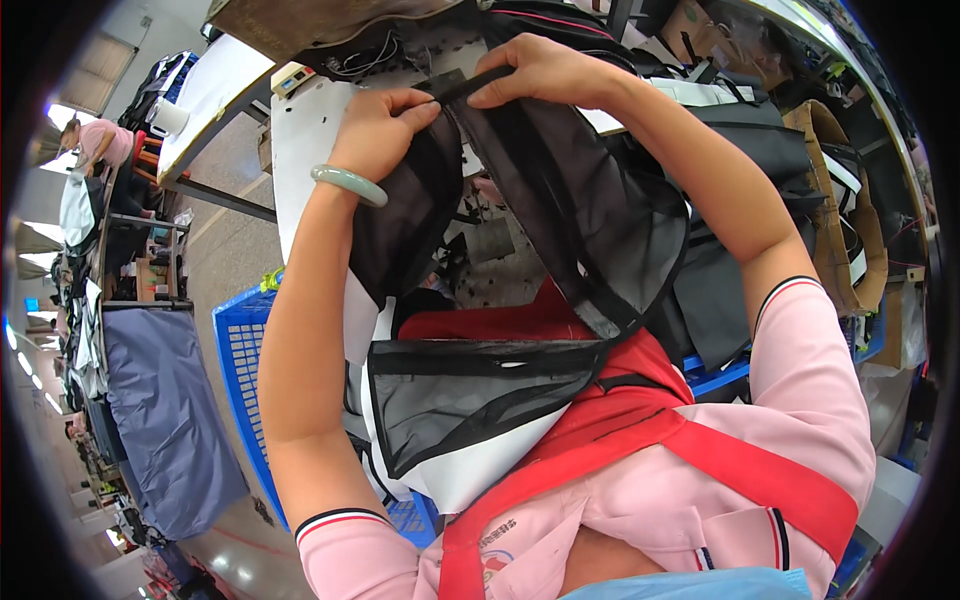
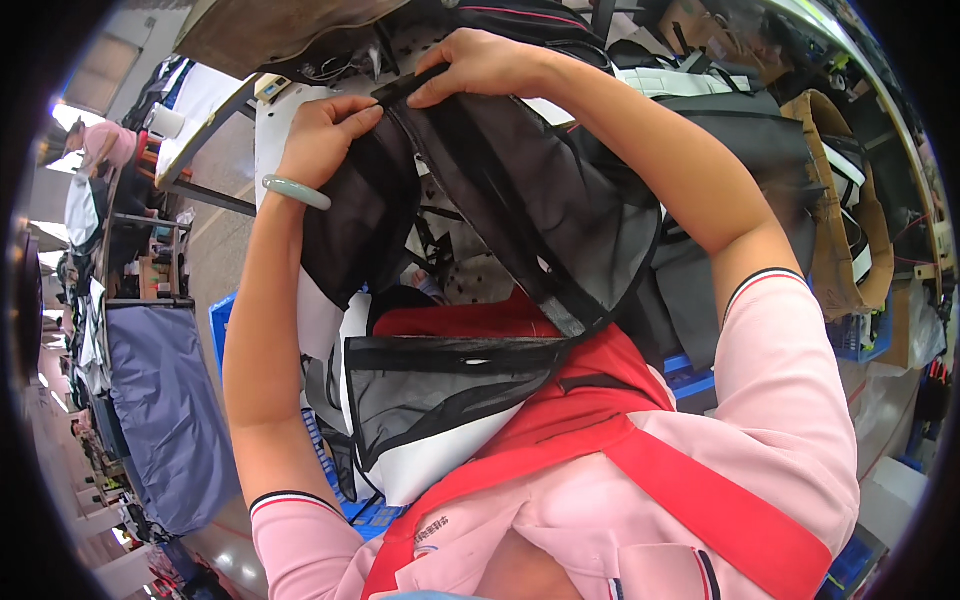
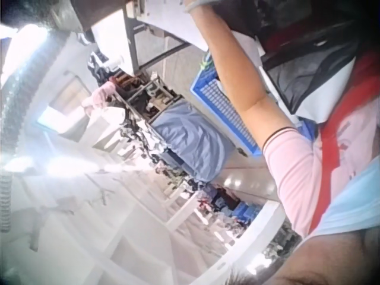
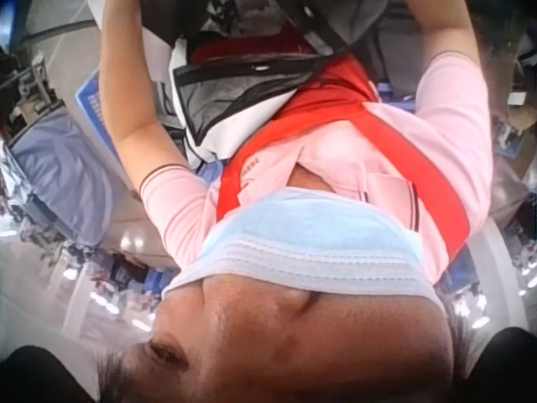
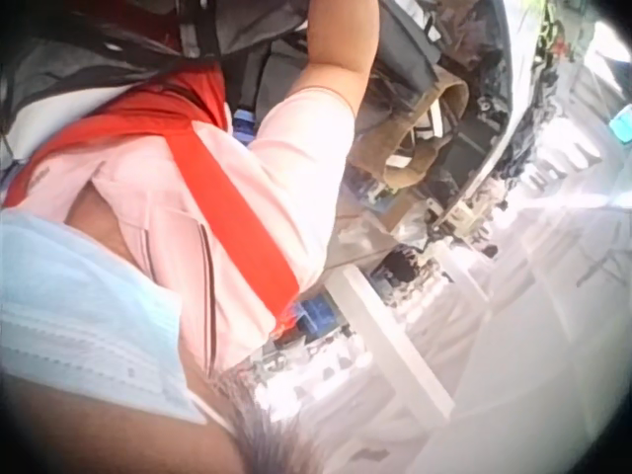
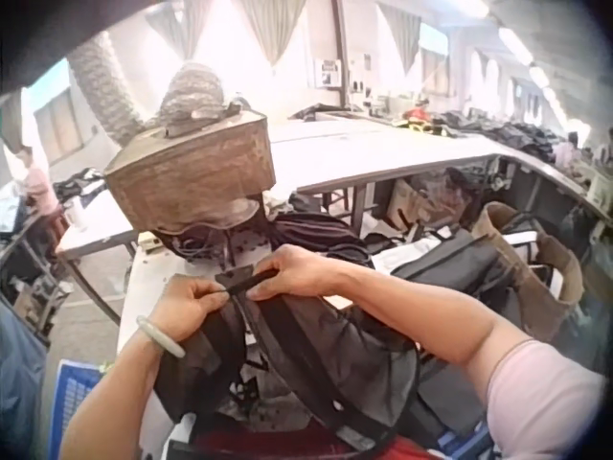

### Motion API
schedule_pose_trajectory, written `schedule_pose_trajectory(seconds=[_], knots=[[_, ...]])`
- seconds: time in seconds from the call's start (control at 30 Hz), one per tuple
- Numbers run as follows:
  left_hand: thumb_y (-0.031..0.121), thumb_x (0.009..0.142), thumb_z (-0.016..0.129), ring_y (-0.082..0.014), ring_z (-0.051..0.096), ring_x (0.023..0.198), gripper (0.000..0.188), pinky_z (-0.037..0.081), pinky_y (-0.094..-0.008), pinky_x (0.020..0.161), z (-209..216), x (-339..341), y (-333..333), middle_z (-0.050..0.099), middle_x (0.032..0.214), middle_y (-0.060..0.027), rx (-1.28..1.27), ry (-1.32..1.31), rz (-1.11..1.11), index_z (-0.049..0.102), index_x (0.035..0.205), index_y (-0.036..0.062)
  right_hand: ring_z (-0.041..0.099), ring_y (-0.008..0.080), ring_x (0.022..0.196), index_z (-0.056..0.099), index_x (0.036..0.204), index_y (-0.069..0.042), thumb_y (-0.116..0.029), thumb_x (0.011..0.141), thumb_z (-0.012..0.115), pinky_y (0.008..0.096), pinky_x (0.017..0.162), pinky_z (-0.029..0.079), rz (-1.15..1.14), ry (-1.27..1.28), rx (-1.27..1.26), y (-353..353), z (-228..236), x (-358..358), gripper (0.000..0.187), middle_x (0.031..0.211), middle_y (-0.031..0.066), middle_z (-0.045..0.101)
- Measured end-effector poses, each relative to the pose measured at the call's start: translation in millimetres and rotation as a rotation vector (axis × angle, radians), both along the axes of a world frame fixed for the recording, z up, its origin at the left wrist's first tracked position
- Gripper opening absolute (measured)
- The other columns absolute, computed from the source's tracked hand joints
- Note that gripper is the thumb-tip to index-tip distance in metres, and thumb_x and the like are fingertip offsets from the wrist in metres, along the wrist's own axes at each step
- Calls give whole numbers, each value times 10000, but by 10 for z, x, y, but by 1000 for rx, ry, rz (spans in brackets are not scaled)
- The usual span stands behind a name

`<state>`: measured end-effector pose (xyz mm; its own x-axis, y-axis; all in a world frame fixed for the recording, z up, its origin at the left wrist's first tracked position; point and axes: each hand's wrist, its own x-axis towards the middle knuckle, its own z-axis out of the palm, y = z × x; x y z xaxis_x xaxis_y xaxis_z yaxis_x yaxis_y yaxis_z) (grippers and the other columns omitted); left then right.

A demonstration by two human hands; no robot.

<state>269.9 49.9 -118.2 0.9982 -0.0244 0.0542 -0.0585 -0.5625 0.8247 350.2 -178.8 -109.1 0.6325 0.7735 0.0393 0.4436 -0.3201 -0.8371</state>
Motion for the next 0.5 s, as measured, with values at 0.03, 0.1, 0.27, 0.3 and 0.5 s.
schedule_pose_trajectory(seconds=[0.03,0.1,0.27,0.3,0.5], knots=[[190,852,708,-119,635,801,273,483,-263,742,-12,28,9,729,880,-71,17,7,13,721,1013,-30,568,95,798,712,957,5,-301,820,726,257,796,437,-2,3,8,10,-22,20,336,821,11,647],[194,848,716,-112,640,824,283,484,-258,763,-9,74,21,729,885,-65,52,17,41,723,1028,-25,571,99,804,711,960,9,-302,817,730,259,802,440,-1,6,24,36,-52,81,343,835,23,649],[195,836,724,-120,649,844,298,486,-250,794,-55,193,121,735,917,-86,60,-19,52,726,1050,-13,590,114,835,700,1043,22,-314,811,738,258,813,450,-11,84,49,122,-95,205,409,881,46,658],[194,835,724,-122,652,851,298,486,-250,798,-56,226,132,736,924,-89,71,-23,49,727,1051,-10,592,108,833,701,1042,21,-310,811,739,252,811,452,-25,99,42,122,-68,205,405,881,45,659],[196,831,724,-132,659,892,295,482,-260,842,-24,392,208,738,948,-99,99,-51,35,731,1051,0,624,167,814,709,1063,44,-182,800,777,290,772,494,-34,286,93,155,-20,369,354,910,77,699]])
